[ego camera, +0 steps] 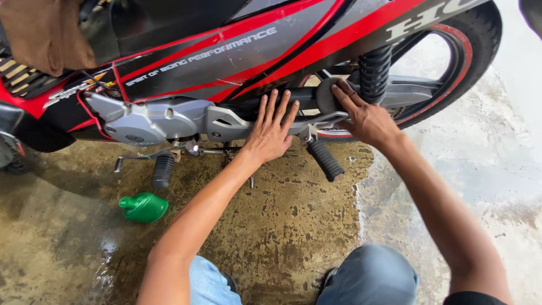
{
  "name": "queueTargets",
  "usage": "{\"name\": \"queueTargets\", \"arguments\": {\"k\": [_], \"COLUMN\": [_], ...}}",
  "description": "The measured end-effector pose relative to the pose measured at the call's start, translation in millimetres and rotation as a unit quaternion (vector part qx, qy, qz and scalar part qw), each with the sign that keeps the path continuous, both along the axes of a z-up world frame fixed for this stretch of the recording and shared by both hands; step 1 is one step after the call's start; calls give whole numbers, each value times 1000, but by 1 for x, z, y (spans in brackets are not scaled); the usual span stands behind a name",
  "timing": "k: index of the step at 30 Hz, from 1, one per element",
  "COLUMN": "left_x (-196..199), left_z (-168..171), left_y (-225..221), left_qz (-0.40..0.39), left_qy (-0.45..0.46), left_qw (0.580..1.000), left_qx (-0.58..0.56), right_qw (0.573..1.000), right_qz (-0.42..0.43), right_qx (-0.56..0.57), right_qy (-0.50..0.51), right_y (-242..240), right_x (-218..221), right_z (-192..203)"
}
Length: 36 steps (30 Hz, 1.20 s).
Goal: The person wipes the side panels and engine area of a red Honda motorcycle using a brown cloth. They pour liquid from a green bottle onto a black sponge and then continue wiping the motorcycle's bodywork, including the seat and rear fender.
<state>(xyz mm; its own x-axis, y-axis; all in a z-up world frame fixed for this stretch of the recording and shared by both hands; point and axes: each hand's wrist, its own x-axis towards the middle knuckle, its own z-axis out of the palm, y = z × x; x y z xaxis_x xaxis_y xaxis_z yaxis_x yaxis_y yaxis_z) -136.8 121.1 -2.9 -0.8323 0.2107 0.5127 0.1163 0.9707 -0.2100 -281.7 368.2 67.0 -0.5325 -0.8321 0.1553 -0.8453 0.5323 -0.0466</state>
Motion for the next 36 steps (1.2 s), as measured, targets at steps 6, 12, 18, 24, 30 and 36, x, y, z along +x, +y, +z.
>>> {"name": "queueTargets", "arguments": {"k": [6,12,18,24,30,36], "left_x": [-15,-18,-19,-9,-2,-20], "left_z": [0,-12,-15,-8,17,33], "left_y": [7,9,10,14,17,47], "left_qz": [-15,-24,-27,-23,-62,-122], "left_qy": [7,28,48,13,-57,-49], "left_qw": [1000,999,998,1000,995,985], "left_qx": [0,5,4,7,56,112], "right_qw": [950,893,868,899,970,899], "right_qz": [-33,-78,-87,-56,-96,-152], "right_qx": [-186,-189,-159,-141,-198,-409], "right_qy": [248,402,462,411,104,42], "right_y": [-8,2,12,37,82,123], "right_x": [-7,-12,0,7,-2,-14], "right_z": [-52,-79,-74,-86,-120,-62]}}
